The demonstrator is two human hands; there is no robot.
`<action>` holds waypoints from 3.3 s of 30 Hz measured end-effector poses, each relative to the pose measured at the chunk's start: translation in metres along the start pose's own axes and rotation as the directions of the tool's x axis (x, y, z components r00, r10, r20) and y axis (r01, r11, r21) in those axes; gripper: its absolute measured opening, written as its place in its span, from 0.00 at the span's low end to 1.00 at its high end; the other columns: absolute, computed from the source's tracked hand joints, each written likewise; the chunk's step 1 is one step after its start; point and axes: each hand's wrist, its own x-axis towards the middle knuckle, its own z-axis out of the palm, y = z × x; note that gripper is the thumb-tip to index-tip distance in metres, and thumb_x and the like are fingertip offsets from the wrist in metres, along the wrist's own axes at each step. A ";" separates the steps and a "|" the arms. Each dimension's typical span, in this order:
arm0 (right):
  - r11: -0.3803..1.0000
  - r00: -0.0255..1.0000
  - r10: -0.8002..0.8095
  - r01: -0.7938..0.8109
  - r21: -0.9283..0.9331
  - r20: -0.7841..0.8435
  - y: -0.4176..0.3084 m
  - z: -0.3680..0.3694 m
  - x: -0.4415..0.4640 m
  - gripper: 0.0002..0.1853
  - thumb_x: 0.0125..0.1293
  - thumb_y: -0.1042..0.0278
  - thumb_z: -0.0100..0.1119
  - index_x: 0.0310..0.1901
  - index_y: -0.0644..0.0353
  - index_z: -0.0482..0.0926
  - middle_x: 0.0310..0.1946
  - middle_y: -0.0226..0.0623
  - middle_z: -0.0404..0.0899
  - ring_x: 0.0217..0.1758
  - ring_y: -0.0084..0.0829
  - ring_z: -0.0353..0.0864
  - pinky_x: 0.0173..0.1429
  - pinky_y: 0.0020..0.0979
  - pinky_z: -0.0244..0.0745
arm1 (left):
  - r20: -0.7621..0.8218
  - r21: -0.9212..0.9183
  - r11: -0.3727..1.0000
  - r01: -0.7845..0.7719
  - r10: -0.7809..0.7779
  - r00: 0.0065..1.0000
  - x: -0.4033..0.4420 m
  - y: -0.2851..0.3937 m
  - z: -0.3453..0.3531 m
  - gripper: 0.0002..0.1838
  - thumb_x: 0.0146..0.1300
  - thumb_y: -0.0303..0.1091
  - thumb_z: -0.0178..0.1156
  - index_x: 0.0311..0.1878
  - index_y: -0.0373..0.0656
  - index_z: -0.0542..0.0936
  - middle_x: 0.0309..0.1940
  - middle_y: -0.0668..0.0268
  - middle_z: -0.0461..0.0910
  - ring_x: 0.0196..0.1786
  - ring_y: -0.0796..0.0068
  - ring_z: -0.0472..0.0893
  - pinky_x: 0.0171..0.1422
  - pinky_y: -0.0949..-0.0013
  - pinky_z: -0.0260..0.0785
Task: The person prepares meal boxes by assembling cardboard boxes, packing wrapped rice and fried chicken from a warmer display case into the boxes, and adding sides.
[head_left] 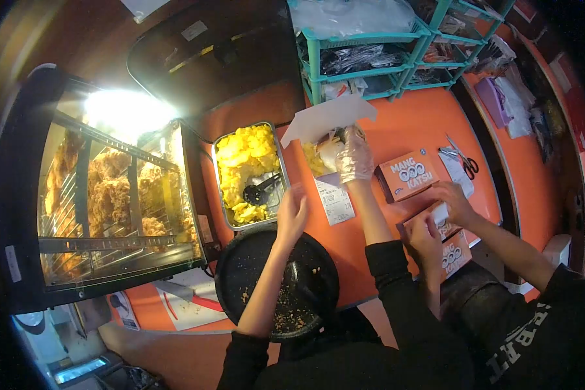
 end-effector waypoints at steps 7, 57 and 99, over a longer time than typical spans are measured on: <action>0.986 0.997 -0.076 0.080 -0.149 0.033 0.019 0.038 -0.003 0.25 0.53 0.67 0.63 0.55 0.58 0.72 0.39 0.49 0.83 0.42 0.49 0.84 0.47 0.46 0.79 | 0.125 0.059 0.975 0.212 -0.218 0.968 0.070 -0.019 0.035 0.20 0.64 0.25 0.56 0.60 0.30 0.74 0.52 0.46 0.80 0.53 0.51 0.82 0.56 0.58 0.74; 0.970 0.949 -0.238 0.241 0.012 0.205 -0.210 -0.005 -0.428 0.09 0.52 0.66 0.67 0.29 0.62 0.86 0.30 0.50 0.84 0.40 0.48 0.85 0.49 0.43 0.78 | 0.247 -0.219 0.719 0.659 -0.613 0.751 -0.653 -0.068 -0.324 0.27 0.74 0.53 0.47 0.38 0.37 0.83 0.40 0.53 0.83 0.43 0.68 0.82 0.45 0.65 0.70; 0.347 -0.472 -0.876 -0.485 0.803 0.094 -0.901 0.171 -1.481 0.34 0.68 0.69 0.62 0.73 0.56 0.60 0.70 0.39 0.62 0.64 0.33 0.73 0.68 0.36 0.70 | -0.852 -0.463 0.826 0.321 -0.515 0.094 -1.127 -0.125 -0.904 0.18 0.75 0.43 0.47 0.36 0.37 0.73 0.26 0.57 0.78 0.30 0.60 0.81 0.37 0.57 0.73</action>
